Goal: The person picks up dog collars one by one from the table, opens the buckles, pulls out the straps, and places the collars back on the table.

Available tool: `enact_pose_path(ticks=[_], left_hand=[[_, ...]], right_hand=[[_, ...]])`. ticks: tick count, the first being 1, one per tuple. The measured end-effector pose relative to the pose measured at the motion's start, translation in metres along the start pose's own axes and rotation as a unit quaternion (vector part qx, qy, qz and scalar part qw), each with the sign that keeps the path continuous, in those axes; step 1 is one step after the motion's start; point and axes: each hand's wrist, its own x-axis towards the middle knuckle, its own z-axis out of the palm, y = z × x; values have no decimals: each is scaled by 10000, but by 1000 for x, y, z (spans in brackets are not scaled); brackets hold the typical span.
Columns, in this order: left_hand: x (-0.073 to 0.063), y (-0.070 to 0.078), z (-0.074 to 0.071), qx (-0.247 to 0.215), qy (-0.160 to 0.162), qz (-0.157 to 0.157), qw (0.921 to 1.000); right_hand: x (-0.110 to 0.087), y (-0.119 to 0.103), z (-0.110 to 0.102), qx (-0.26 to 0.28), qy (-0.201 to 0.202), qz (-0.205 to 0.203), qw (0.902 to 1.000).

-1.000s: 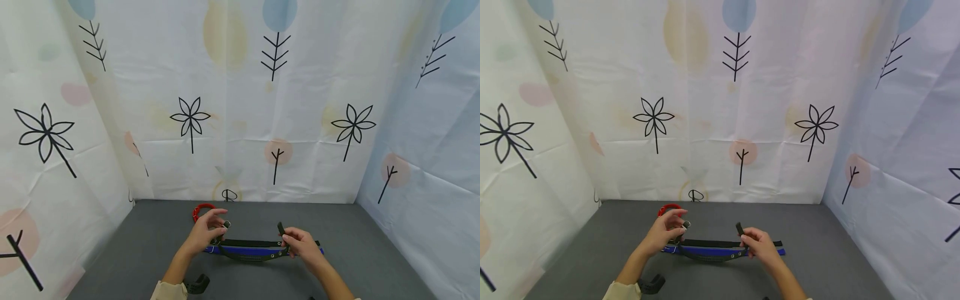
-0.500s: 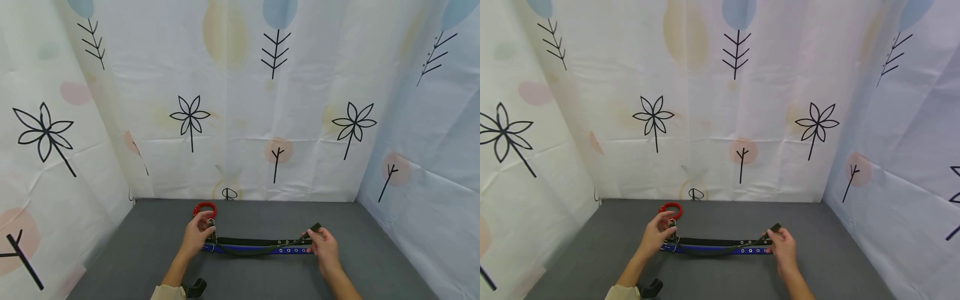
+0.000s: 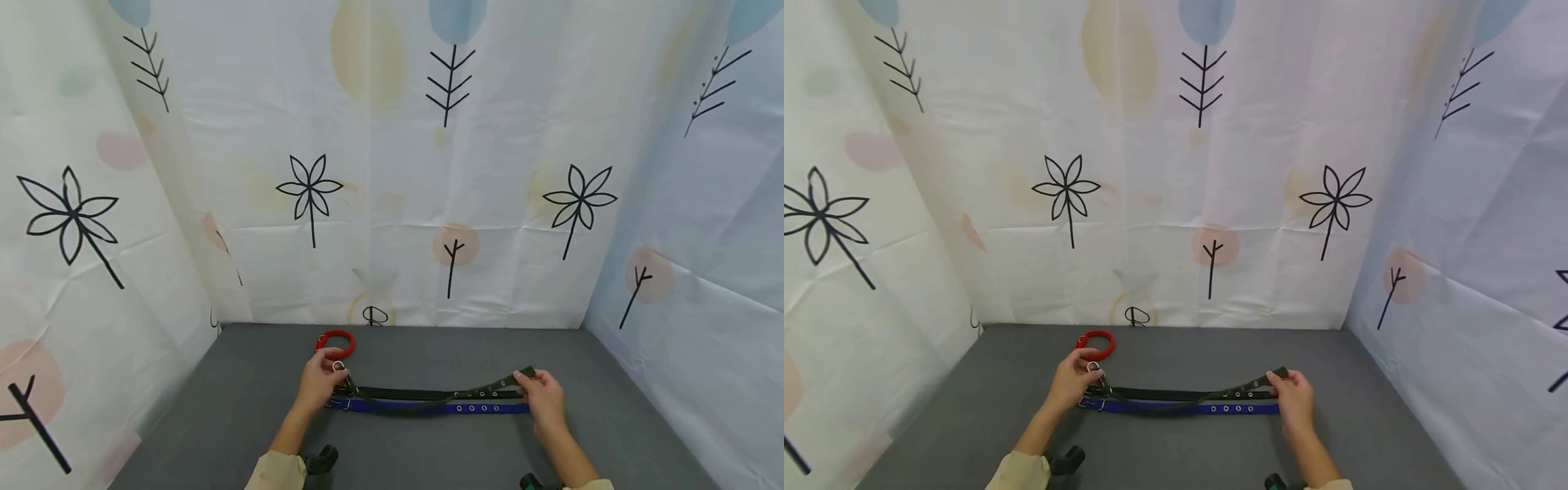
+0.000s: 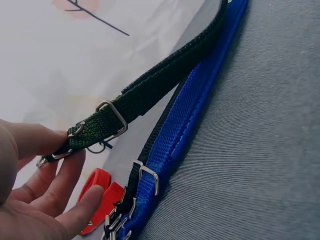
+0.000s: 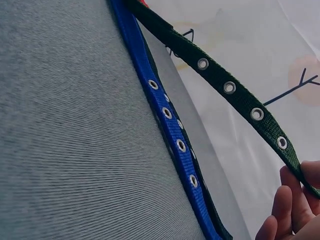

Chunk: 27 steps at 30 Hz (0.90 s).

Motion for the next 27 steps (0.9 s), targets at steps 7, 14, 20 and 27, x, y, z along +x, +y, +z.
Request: enact_pose_path(ticks=[7,14,20,27], left_hand=[[15,-7,2,234,67,-313,9992],[26,-13,7,80,122,-544,9984],[35,-14,11,395,280,-466,9977],[43,-18,12,798,324,-576,9946]], right_hand=[[11,-2,4,-131,-24,120,9998],[22,-3,6,-276,-111,311,9991],[36,1,10,-215,89,421,9988],[48,13,16,-433,465,347,9974]])
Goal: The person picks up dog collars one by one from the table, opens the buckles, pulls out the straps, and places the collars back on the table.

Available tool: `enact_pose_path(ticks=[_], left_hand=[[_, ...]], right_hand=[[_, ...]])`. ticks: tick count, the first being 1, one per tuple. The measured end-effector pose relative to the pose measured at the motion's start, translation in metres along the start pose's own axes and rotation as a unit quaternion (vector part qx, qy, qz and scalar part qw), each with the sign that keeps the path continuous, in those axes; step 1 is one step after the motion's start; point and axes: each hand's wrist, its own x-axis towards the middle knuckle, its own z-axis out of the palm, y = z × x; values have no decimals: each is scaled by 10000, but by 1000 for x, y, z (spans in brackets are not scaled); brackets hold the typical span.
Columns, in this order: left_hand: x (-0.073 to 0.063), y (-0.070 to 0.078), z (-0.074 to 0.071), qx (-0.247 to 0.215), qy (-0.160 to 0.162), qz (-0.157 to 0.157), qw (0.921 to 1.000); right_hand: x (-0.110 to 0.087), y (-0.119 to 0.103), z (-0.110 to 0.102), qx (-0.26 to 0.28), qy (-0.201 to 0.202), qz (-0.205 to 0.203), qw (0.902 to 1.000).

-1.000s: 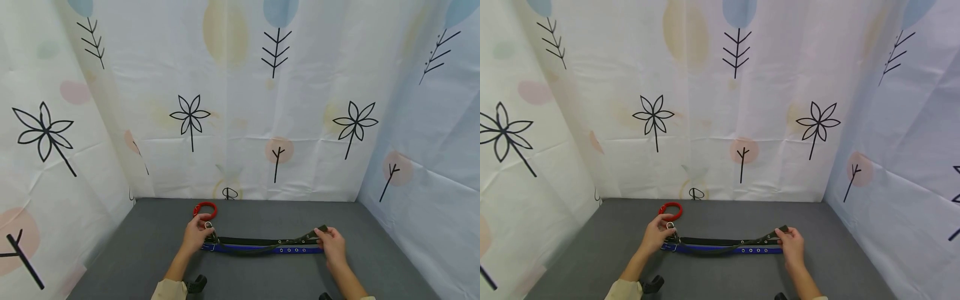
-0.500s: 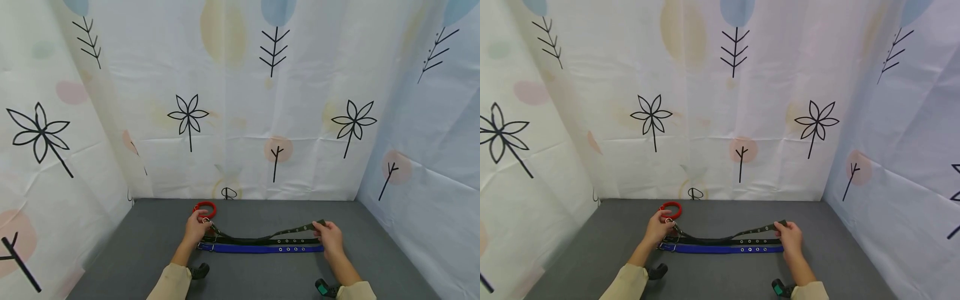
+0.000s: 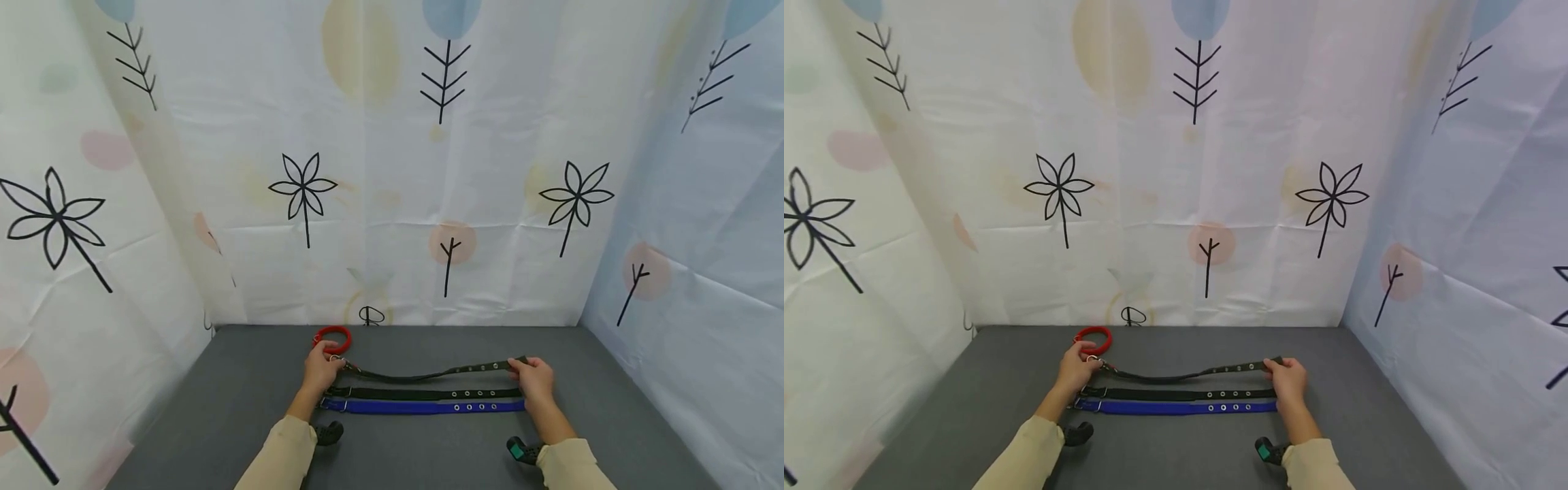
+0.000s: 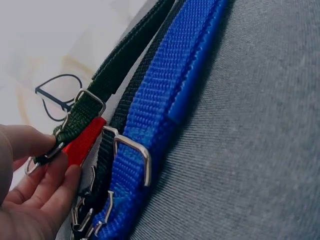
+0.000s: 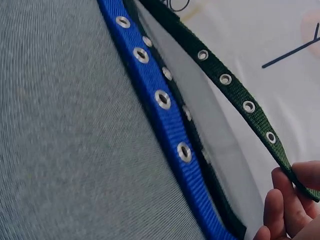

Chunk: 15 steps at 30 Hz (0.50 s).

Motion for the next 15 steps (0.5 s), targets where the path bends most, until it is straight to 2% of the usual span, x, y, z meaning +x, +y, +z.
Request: enact_pose_path(ticks=[3,7,12,15], left_hand=[[-1,-1,-1,254,207,-10,9995],[-4,3,-3,662,534,4,9964],[-11,9,-6,1272,785,-50,9887],[-14,10,-7,1582,759,-170,9843]], right_hand=[[1,3,1,-279,-20,-88,9996],[0,3,-3,-871,-267,-284,9954],[-2,3,-9,-1757,-456,-582,9817],[-3,5,-11,-2243,-549,-748,9701]])
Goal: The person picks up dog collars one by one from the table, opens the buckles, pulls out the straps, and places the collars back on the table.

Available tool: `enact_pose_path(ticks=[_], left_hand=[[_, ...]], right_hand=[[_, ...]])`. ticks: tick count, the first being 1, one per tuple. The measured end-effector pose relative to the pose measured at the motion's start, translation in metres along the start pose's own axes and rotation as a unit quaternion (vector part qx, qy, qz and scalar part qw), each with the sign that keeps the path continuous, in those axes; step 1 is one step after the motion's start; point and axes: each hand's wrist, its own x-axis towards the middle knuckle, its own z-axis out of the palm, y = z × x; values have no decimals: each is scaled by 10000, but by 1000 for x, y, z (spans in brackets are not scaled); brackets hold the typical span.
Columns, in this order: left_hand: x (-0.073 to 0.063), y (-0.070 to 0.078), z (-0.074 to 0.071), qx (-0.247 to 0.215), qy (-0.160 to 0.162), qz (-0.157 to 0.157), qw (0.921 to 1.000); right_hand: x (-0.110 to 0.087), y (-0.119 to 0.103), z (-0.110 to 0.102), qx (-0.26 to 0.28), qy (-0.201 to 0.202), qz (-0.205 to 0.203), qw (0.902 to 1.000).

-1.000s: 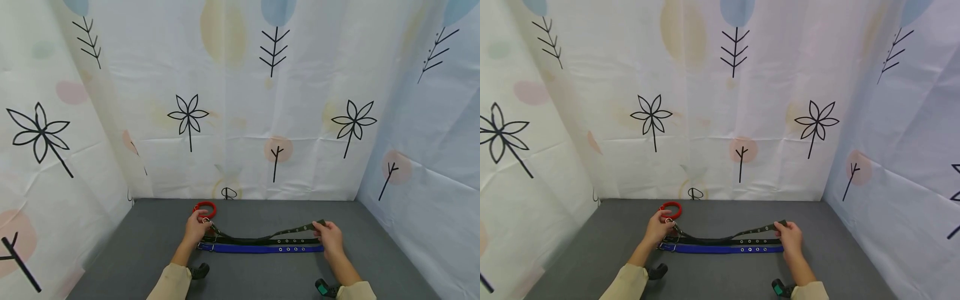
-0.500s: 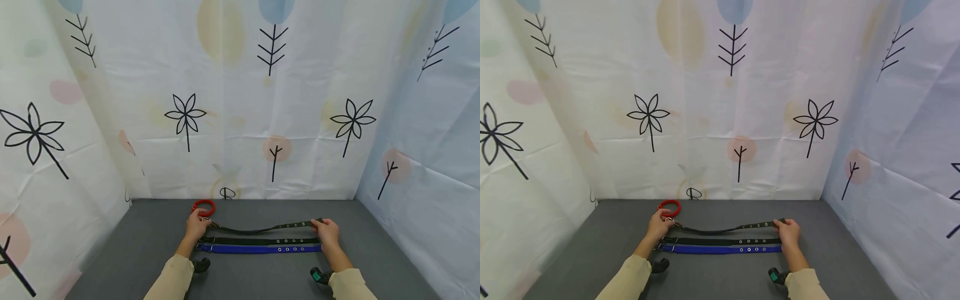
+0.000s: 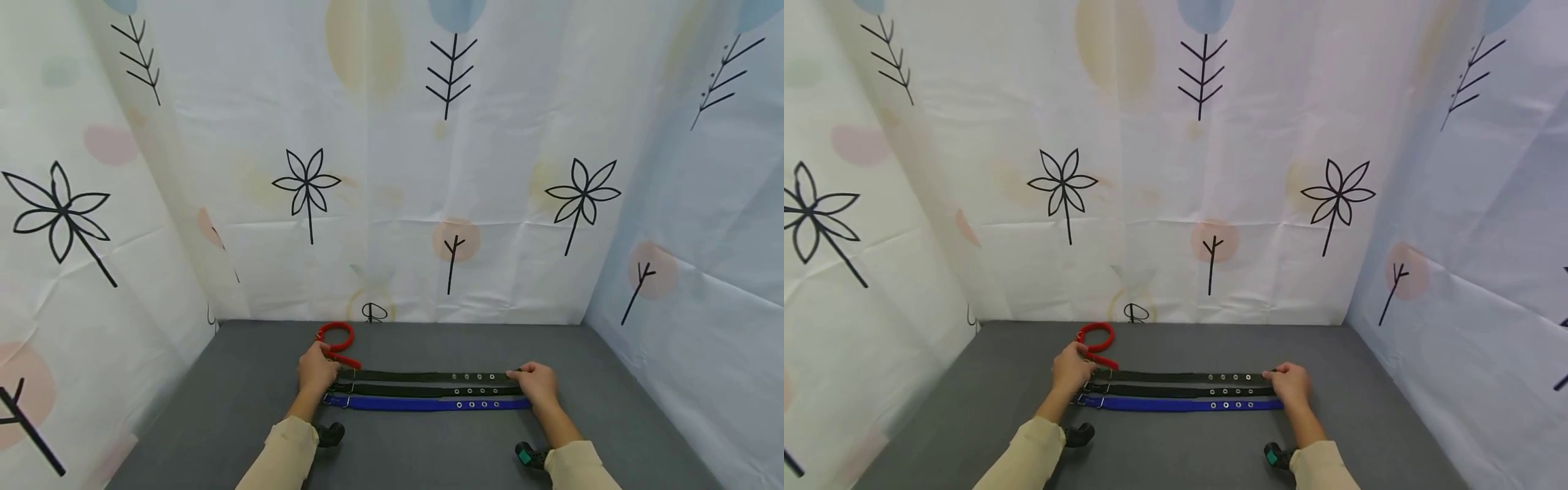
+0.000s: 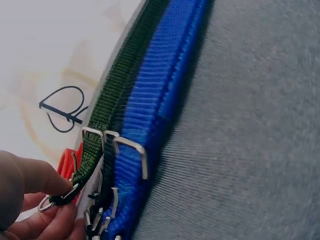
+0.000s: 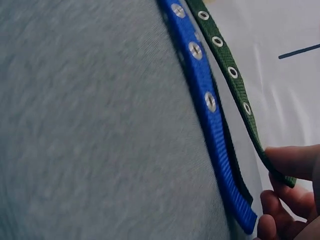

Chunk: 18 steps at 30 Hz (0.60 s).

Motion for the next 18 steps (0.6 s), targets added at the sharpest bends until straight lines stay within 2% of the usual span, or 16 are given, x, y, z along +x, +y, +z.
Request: enact_pose_path(ticks=[3,8,13,18], left_hand=[[-1,-6,1,182,-74,-133,9997],[-2,-16,-2,182,-276,-322,9989],[0,-16,-5,238,-416,-483,9977],[1,-15,-5,261,-450,-680,9963]], right_hand=[[0,3,-2,-430,-148,-210,9987],[1,6,-9,-971,-512,-566,9924],[3,10,-12,-1193,-646,-698,9883],[4,12,-11,-1217,-636,-601,9887]])
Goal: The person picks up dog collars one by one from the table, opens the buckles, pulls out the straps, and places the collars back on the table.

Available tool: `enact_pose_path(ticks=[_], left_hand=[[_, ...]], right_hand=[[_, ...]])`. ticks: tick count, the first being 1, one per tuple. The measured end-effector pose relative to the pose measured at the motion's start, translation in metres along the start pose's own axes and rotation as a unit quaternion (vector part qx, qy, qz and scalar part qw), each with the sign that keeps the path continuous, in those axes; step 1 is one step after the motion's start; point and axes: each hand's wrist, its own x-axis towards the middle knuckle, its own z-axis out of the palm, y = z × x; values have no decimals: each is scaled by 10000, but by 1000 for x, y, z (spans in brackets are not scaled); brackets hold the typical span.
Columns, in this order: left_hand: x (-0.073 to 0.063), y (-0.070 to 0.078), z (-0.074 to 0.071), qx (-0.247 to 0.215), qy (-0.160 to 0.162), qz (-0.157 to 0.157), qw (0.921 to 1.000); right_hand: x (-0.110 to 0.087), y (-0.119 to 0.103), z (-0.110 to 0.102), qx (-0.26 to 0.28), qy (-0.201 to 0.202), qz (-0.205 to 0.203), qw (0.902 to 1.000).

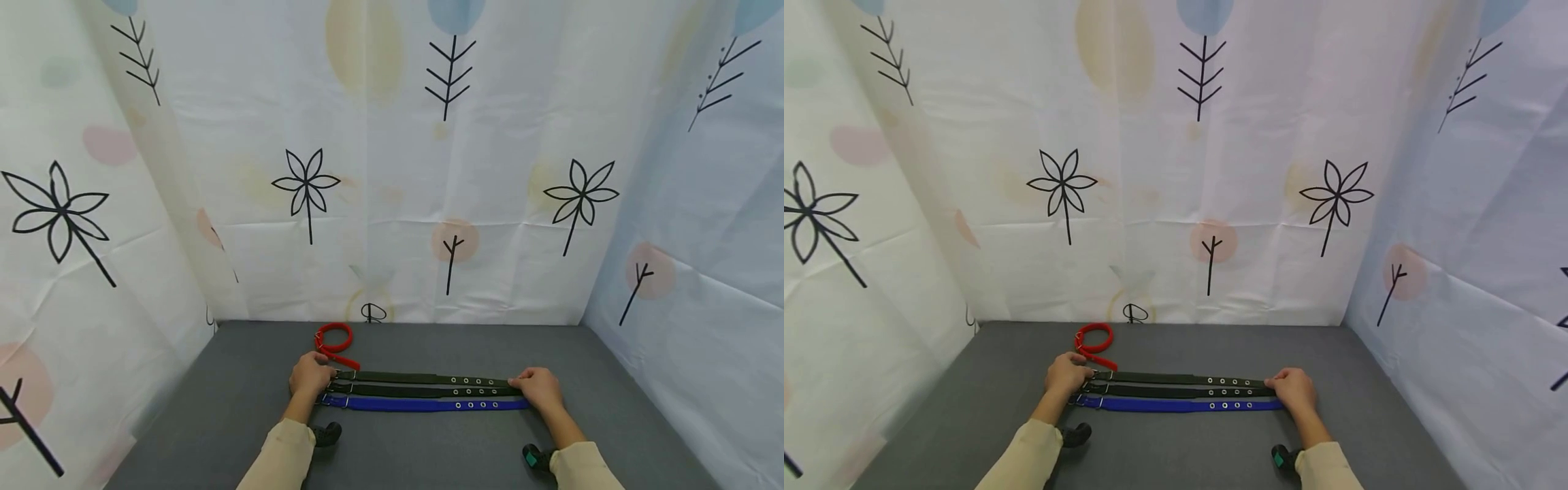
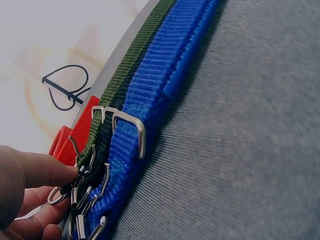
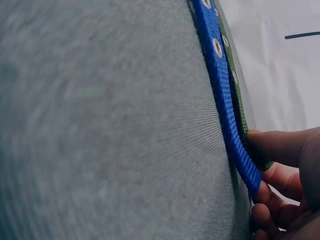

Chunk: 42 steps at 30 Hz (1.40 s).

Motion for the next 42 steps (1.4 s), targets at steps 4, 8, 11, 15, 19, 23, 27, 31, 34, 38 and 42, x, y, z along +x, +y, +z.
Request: enact_pose_path(ticks=[4,8,11,15,19,23,27,31,34,38,42], left_hand=[[0,2,1,10,-7,-82,10000],[-1,3,1,47,-21,-95,9999],[0,4,2,46,-24,-65,10000],[1,4,2,91,-46,-20,9999],[2,5,2,143,-39,-15,9999],[6,2,4,6,164,-66,9998],[12,-1,9,-358,461,-71,9983],[16,-2,11,-702,741,-53,9948],[19,-1,11,-788,908,-23,9927],[24,2,10,-774,951,6,9925],[31,6,9,-650,809,-107,9945]], right_hand=[[2,2,0,-41,41,81,10000],[3,5,-2,-52,56,76,9999],[4,7,-7,-63,59,51,9999],[4,8,-12,-101,15,8,9999],[3,9,-14,-156,-31,6,9999],[3,11,-15,-133,-53,8,9999],[3,12,-14,-12,-7,-17,10000],[2,13,-14,134,96,9,9999],[0,13,-12,206,185,-9,9996],[0,13,-10,220,246,-169,9993],[1,13,-6,160,257,-312,9991]])
